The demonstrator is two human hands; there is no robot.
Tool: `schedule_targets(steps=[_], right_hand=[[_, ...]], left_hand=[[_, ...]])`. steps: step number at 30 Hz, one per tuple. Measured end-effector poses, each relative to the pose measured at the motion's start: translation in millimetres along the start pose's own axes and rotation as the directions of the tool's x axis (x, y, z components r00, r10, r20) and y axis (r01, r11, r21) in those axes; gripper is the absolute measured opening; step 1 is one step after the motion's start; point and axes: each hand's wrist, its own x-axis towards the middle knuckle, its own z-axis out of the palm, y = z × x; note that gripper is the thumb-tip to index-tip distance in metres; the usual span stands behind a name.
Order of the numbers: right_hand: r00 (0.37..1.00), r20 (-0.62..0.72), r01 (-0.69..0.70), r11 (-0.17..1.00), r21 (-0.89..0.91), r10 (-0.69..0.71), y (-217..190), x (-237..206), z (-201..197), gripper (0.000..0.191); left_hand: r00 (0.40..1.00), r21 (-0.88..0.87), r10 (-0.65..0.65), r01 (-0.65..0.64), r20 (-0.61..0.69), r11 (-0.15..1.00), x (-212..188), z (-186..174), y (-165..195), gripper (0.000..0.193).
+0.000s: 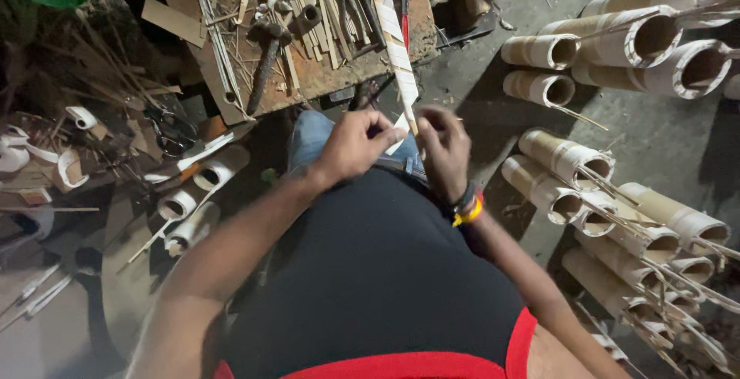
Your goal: The person winds a long thin wooden strip around a large cylindrical drum mounted on a machine, securing the wound layers with paper tape. They then pull the strip taut along the drum and hold it in place with one hand while steadying the wound roll with the other.
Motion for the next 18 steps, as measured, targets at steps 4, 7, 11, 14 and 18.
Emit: schedule_targets(steps=[4,7,11,14,18], right_hand=[[0.708,0.105,0.627,0.553,-0.549,-0.698,-36.1,-18.8,0.4,0.039],[0.68,0.077,0.59,0.481,-0.649,-0.729,-34.2,-18.6,5.3,0.025],[0.663,0.029,0.578,0.486,-0.656,-0.748,0.0,-16.0,4.5,0.018],[0.949,-0.15,0.255,0.954,-0.159,-0.279,36.1,-12.0,0.7,0.033],[0.827,0.492,-0.554,0.549,0.626,0.273,68.9,4.4,-14.3,0.024]], left_hand=[[0.994,0.149,0.089,-0.08,-0.057,0.986,-21.3,2.6,30.5,0.025],[0.953,0.238,0.291,-0.265,-0.081,0.934,-19.5,12.3,46.7,0.019],[0.936,0.293,0.351,-0.337,0.006,0.894,-18.7,9.3,47.4,0.014],[0.997,0.116,0.07,-0.075,0.042,0.99,-15.0,-3.8,28.4,0.018],[0.911,-0.105,0.412,-0.413,-0.033,0.905,15.3,-4.9,-10.2,0.027]])
